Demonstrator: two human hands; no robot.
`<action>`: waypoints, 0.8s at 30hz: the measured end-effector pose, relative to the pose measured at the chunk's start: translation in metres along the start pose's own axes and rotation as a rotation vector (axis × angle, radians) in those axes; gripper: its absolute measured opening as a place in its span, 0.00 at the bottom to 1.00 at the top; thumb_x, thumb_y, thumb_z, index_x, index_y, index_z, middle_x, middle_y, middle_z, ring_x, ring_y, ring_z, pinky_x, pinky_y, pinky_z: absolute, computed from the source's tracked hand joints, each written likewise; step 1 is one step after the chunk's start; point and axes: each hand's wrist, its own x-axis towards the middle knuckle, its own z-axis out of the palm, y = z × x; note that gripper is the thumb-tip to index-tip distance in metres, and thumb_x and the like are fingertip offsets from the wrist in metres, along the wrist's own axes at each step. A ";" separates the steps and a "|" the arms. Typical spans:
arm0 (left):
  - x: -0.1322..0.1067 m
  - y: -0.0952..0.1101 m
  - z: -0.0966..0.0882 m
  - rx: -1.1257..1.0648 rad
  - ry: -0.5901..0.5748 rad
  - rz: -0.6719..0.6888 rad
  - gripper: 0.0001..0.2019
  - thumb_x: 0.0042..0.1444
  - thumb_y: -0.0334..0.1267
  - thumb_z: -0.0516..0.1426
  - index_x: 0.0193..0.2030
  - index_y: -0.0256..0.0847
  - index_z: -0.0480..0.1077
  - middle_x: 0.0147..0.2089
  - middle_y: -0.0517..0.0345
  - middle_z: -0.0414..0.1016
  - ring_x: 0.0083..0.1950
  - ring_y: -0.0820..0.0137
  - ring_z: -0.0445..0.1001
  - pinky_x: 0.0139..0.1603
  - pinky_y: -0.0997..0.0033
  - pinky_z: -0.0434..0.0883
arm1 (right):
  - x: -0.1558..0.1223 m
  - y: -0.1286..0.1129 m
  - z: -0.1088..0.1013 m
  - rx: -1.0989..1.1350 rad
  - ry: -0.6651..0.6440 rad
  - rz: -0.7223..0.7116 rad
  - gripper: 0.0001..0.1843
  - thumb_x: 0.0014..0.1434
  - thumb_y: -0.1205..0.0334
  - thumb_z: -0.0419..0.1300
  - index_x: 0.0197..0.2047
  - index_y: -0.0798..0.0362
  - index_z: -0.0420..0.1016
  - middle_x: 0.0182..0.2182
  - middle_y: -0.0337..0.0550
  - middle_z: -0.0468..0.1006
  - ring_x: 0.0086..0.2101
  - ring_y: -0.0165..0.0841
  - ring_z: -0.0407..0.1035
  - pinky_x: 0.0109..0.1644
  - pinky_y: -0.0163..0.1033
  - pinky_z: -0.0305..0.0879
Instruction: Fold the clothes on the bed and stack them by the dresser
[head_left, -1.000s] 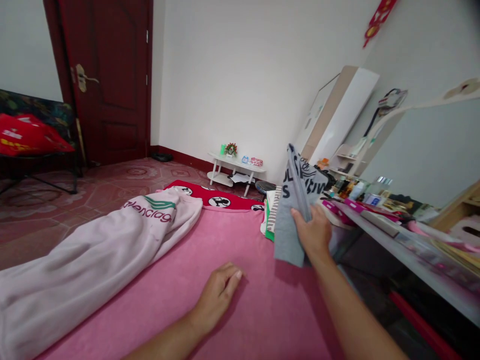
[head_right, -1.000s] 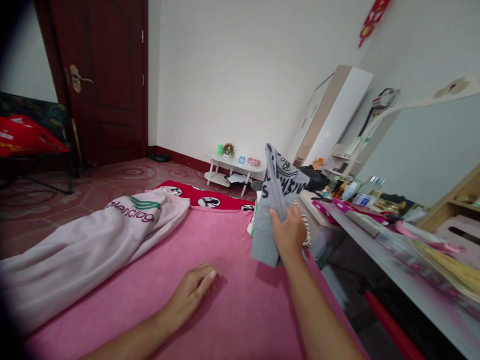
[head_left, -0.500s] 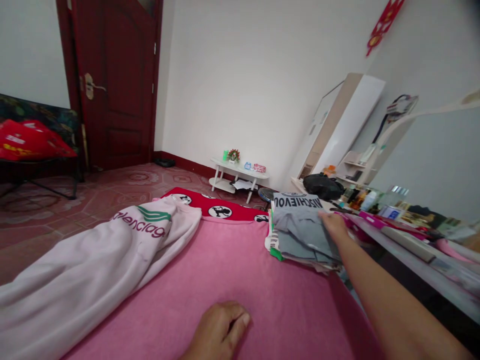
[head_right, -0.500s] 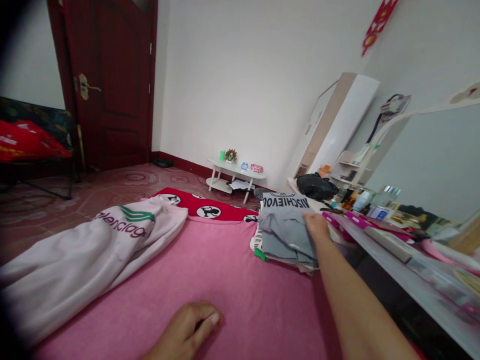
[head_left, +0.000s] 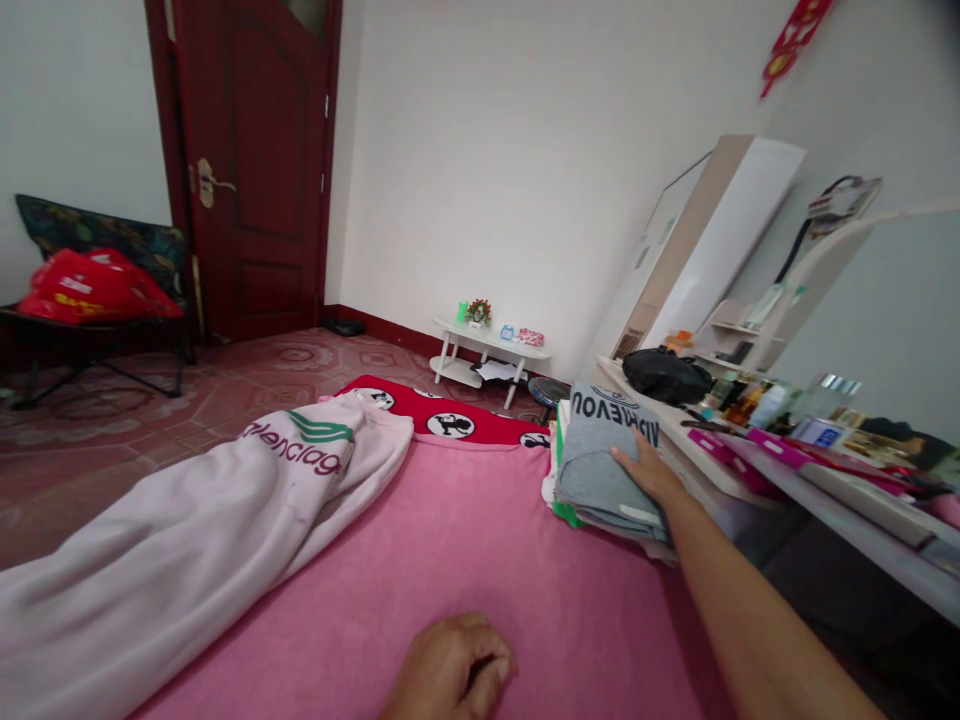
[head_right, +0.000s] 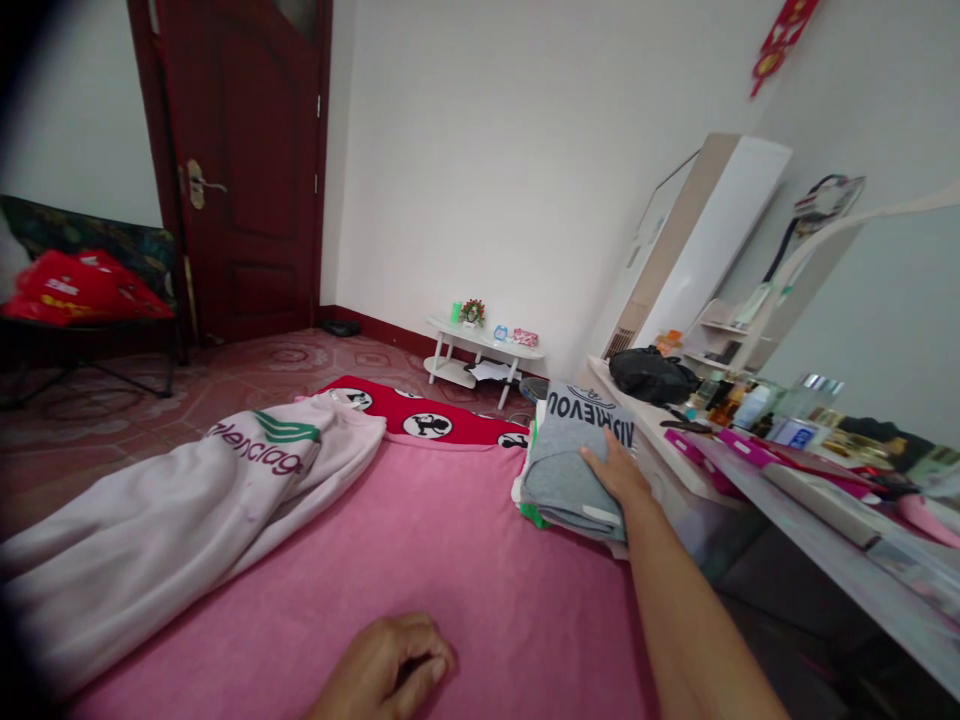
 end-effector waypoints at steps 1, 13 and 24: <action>0.000 0.000 0.000 0.003 -0.001 0.003 0.09 0.52 0.28 0.52 0.32 0.41 0.74 0.32 0.58 0.76 0.35 0.70 0.73 0.36 0.77 0.64 | 0.004 0.009 0.005 0.038 -0.039 0.007 0.40 0.60 0.42 0.49 0.69 0.52 0.44 0.64 0.53 0.56 0.60 0.42 0.56 0.60 0.44 0.54; -0.005 0.004 0.002 -0.008 0.065 -0.008 0.10 0.51 0.27 0.52 0.31 0.39 0.74 0.32 0.59 0.76 0.35 0.71 0.72 0.37 0.76 0.64 | -0.042 0.012 0.005 -0.151 -0.088 0.131 0.42 0.60 0.38 0.40 0.70 0.51 0.36 0.65 0.59 0.51 0.62 0.51 0.49 0.59 0.61 0.48; -0.009 0.002 0.000 -0.146 0.104 0.001 0.10 0.51 0.28 0.51 0.30 0.36 0.74 0.29 0.59 0.73 0.32 0.72 0.70 0.34 0.77 0.63 | -0.216 -0.124 0.039 -0.134 -0.072 -0.174 0.35 0.60 0.54 0.49 0.68 0.56 0.48 0.68 0.55 0.43 0.66 0.50 0.36 0.60 0.63 0.47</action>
